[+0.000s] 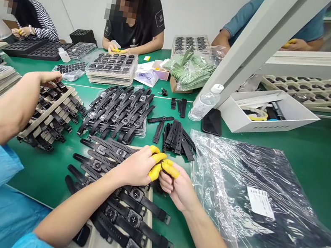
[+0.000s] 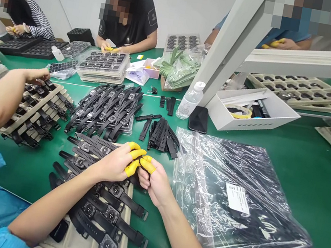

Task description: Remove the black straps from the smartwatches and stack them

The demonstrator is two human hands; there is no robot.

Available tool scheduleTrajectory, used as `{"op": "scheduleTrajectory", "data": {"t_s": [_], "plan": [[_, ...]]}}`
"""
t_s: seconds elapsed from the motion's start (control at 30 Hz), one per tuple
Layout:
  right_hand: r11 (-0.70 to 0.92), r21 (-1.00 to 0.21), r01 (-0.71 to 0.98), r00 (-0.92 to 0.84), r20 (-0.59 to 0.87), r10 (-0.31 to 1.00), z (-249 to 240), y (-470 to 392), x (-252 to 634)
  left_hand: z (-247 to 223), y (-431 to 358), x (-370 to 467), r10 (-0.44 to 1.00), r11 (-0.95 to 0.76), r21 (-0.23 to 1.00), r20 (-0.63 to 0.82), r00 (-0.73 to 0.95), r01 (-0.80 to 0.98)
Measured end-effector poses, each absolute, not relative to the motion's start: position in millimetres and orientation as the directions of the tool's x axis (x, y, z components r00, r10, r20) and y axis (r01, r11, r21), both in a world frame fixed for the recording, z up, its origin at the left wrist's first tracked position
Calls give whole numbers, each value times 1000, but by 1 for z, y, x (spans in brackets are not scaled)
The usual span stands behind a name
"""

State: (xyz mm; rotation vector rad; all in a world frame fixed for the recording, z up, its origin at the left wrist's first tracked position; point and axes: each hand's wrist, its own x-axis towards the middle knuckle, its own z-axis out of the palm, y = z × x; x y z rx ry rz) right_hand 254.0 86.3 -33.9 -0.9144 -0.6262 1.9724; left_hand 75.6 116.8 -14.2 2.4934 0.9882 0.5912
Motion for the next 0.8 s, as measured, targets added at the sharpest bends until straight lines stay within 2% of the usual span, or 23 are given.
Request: {"op": "scheduleTrajectory", "data": {"t_s": [0.1, 0.17, 0.23, 0.4, 0.5, 0.57, 0.73, 0.8], "plan": [[-531, -716, -453, -377, -386, 842, -36, 87, 254, -12, 118, 76, 691, -705, 381, 180, 700, 598], [-533, -714, -454, -374, -390, 841, -36, 87, 253, -11, 118, 75, 683, -713, 361, 167, 711, 601], [-533, -701, -474, -383, -381, 842, -34, 87, 253, -9, 118, 74, 681, -712, 394, 185, 708, 581], [-523, -638, -565, -444, -299, 845, -30, 89, 254, -7, 121, 72, 687, -678, 567, 261, 678, 468], [-519, -620, -588, -457, -275, 846, -29, 91, 254, -7, 122, 73, 688, -676, 592, 293, 664, 439], [-512, -630, -584, -443, -281, 851, -29, 92, 254, -8, 123, 73, 678, -701, 547, 314, 665, 457], [-520, -689, -506, -413, -335, 847, -30, 94, 255, -12, 123, 72, 653, -752, 342, 275, 705, 563], [-530, -700, -479, -419, -348, 838, -31, 94, 256, -12, 123, 71, 650, -756, 312, 253, 717, 575]]}}
